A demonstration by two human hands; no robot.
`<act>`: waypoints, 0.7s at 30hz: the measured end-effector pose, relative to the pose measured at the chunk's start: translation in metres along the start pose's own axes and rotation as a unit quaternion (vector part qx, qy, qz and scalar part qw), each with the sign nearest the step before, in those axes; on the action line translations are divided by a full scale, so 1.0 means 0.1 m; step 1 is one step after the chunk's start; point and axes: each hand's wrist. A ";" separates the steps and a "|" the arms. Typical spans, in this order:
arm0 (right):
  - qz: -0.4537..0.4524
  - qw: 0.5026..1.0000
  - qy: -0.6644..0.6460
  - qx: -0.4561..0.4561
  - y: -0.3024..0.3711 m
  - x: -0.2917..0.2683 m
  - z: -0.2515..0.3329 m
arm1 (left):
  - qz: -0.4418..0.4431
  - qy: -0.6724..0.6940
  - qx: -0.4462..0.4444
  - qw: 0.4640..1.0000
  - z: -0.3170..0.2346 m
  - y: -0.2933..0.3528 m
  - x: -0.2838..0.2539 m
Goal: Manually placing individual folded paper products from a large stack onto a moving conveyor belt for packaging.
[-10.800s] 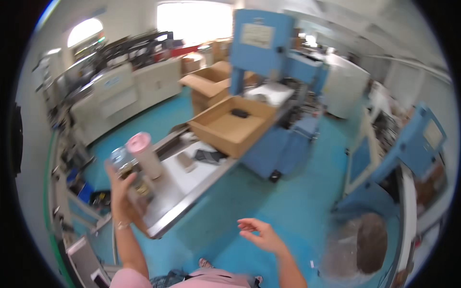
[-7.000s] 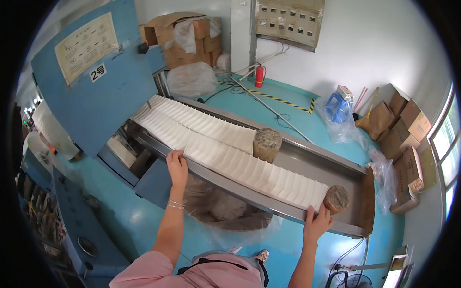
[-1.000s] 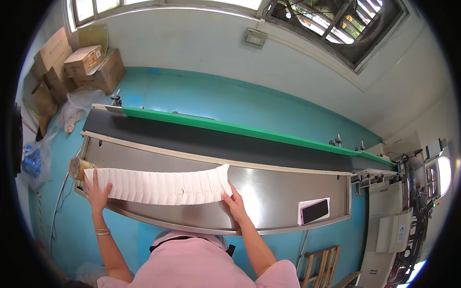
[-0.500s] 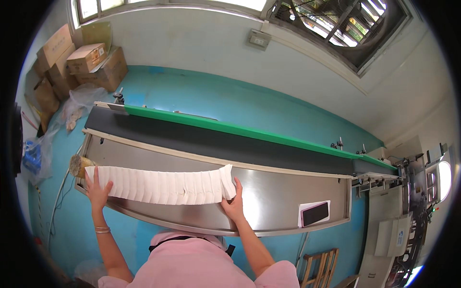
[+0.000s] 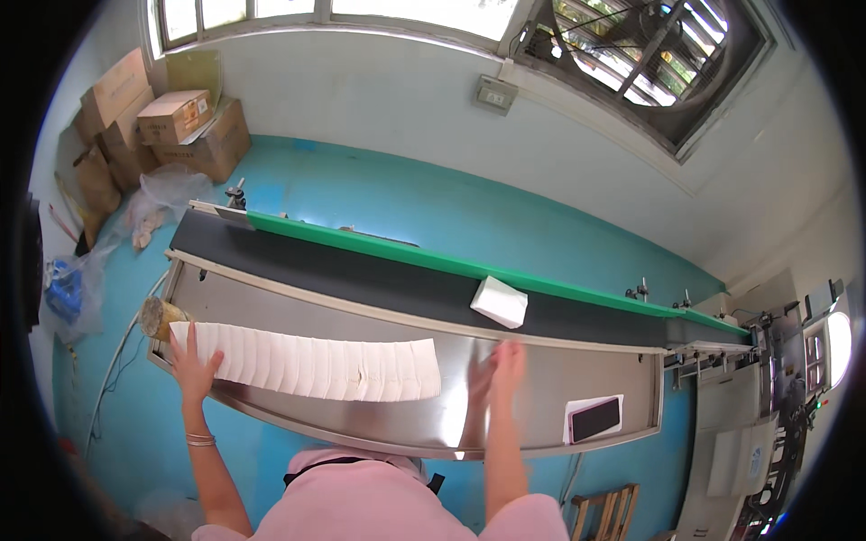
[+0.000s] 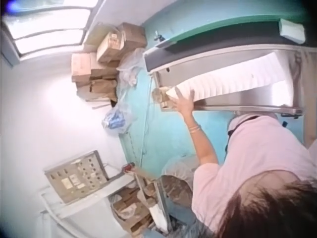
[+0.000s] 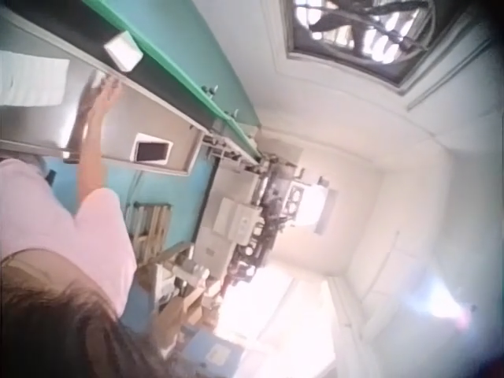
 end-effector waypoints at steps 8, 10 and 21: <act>0.189 0.969 0.087 0.131 1.23 1.04 0.49 | 0.014 0.010 -0.052 0.999 -0.29 0.02 0.10; 0.208 0.965 0.074 0.142 1.10 0.91 0.35 | 0.008 0.006 -0.049 0.999 -0.22 0.07 0.20; 0.184 0.968 -0.157 0.072 0.29 0.86 0.50 | 0.006 0.009 -0.040 0.999 -0.16 0.16 0.12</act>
Point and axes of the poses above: each hand's wrist, its own y-axis away from the middle knuckle, its own x-axis out of the palm, z = x × y, and after that the axes turned 8 degrees about x, right-handed
